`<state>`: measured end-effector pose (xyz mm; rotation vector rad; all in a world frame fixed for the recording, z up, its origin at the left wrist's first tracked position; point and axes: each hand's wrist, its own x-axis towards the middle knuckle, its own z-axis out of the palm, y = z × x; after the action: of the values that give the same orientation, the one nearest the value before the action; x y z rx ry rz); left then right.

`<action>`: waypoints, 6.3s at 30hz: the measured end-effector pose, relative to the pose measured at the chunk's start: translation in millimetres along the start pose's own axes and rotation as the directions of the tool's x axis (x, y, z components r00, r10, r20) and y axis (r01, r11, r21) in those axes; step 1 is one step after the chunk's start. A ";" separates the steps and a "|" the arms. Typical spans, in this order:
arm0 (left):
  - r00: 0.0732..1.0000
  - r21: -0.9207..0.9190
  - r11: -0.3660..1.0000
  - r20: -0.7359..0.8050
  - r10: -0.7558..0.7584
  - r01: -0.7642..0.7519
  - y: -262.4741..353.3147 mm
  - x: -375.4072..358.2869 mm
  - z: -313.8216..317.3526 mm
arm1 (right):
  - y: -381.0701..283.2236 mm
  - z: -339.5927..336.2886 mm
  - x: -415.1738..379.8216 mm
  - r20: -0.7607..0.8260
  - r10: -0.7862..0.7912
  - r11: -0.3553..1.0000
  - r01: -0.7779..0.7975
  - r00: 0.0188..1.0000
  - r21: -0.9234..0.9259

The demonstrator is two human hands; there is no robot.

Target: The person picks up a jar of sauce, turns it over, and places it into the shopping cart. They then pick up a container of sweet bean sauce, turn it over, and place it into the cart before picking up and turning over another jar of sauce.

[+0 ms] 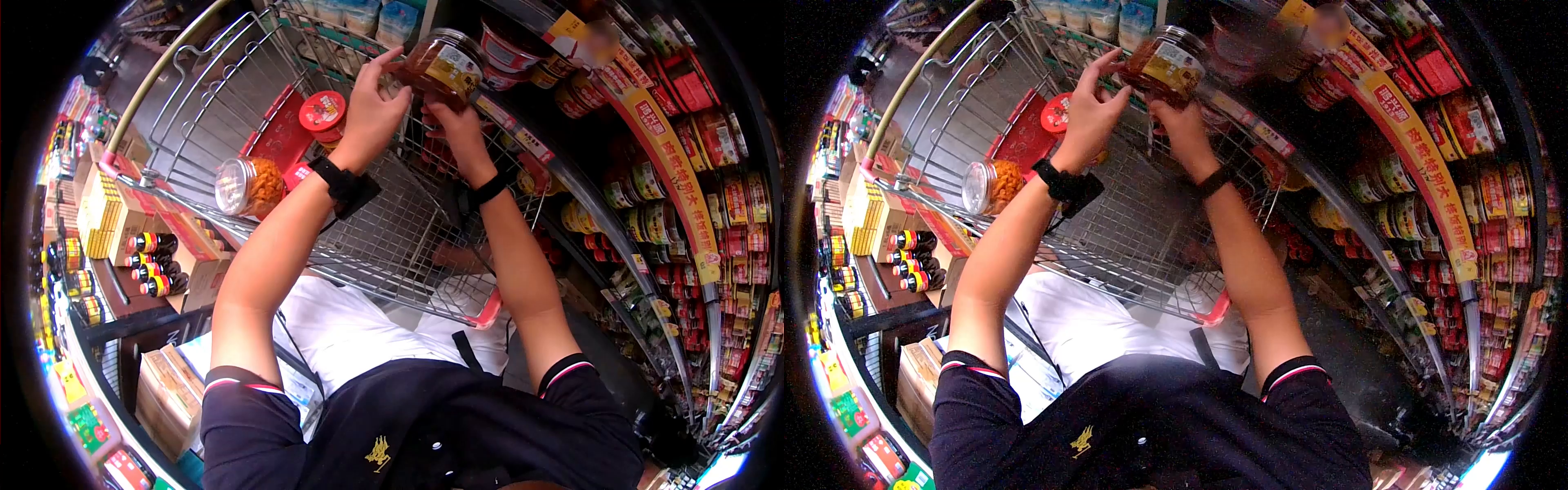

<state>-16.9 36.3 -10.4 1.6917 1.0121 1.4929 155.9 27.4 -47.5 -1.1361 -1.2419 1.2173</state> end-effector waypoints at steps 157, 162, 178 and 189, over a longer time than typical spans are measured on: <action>0.822 -0.788 0.238 0.526 -0.218 0.568 -4.4 -2.5 9.2 | -27.2 -13.3 -4.7 -0.212 -0.466 0.885 0.457 0.859 -0.091; 0.889 -0.754 0.476 0.423 -0.175 0.452 -0.5 -2.8 13.5 | -25.8 -10.1 -5.1 -0.195 -0.473 0.876 0.483 0.859 0.003; 0.924 -0.418 0.879 0.377 -0.059 0.227 16.6 -14.3 20.9 | -22.5 -21.2 -4.5 -0.192 -0.345 0.877 0.388 0.919 0.284; 0.960 -0.568 0.795 0.274 -0.063 0.214 18.1 2.6 10.0 | -25.9 -12.4 -3.8 -0.075 -0.459 0.878 0.465 0.885 0.111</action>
<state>-4.6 30.0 5.2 1.2653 0.4488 1.2843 169.1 22.9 -22.1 -0.7113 -1.2881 0.8838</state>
